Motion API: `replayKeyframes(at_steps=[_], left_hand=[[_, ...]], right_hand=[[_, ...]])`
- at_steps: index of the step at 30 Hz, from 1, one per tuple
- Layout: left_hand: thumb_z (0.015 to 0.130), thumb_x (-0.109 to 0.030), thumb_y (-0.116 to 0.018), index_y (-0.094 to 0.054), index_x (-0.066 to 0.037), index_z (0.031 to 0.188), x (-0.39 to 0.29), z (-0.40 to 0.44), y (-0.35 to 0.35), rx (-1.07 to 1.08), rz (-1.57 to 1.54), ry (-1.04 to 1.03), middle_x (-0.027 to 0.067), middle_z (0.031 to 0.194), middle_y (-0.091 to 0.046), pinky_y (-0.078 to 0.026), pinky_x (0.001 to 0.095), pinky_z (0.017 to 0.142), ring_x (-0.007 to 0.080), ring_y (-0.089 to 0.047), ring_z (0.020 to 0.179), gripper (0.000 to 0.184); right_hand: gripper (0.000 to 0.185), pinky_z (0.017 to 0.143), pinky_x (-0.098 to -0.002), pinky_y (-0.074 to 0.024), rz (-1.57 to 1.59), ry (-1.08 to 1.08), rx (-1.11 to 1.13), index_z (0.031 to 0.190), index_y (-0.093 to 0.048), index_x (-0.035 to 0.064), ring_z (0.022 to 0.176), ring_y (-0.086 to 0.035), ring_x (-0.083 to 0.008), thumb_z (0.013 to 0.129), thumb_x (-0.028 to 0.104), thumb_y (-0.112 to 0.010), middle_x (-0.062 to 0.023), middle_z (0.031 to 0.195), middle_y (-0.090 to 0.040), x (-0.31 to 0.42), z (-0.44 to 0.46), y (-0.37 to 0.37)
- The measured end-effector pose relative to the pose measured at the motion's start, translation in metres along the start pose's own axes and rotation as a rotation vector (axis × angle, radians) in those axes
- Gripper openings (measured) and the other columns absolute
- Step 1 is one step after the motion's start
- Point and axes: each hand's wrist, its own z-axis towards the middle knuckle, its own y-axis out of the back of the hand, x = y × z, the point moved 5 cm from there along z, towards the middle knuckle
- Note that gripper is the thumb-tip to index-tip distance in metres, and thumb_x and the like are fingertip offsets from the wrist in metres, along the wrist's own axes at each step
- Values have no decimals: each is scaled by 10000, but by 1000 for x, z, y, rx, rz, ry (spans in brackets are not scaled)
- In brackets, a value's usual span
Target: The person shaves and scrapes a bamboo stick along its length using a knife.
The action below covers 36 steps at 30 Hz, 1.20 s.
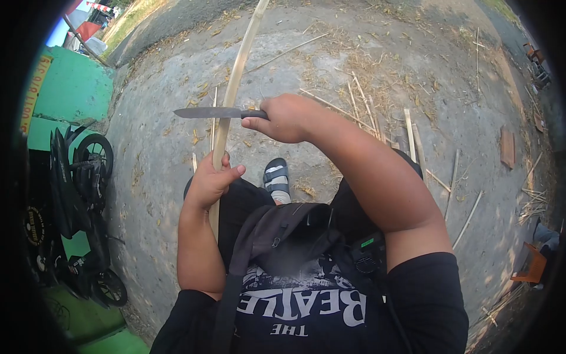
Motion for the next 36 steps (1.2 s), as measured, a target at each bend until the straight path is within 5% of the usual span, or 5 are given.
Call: replayKeyframes(at_steps=[2,6,19,28,36], left_hand=[[852,-206,-902,-507,-110,975,-4,-4,-1,4,20,9,-71,744,-489,-361,211,561,32,-450,627,424],[862,-171,-891,-499,-132,986,1,0,-1,65,-114,26,-64,707,-505,-312,221,459,27,-436,538,413],[854,-209,-910,-487,-126,975,-1,-2,0,99,-149,63,-62,703,-493,-330,229,474,39,-446,548,448],[867,-191,-894,-474,-160,997,3,-3,3,173,-299,110,-68,734,-484,-278,220,461,23,-386,541,441],[866,-197,-894,-476,-162,992,4,-3,2,184,-310,116,-66,739,-488,-289,229,463,30,-391,543,438]], right_hand=[[750,845,-523,-561,-63,41,43,1048,-730,2,944,-724,-432,1000,717,-507,-235,909,-740,10,-11,2],[498,701,-527,-513,61,282,-86,1001,-663,37,782,-680,-446,981,534,-681,-225,786,-679,6,-11,-3],[354,698,-516,-496,50,427,-190,1004,-637,46,813,-650,-446,998,395,-691,-183,840,-667,10,-17,4],[387,743,-533,-518,68,362,-316,1020,-641,63,875,-676,-440,1032,450,-626,-192,879,-694,-2,-18,25],[413,776,-547,-527,-11,336,-150,1030,-635,55,911,-689,-435,1034,468,-611,-187,899,-701,9,-16,8]])
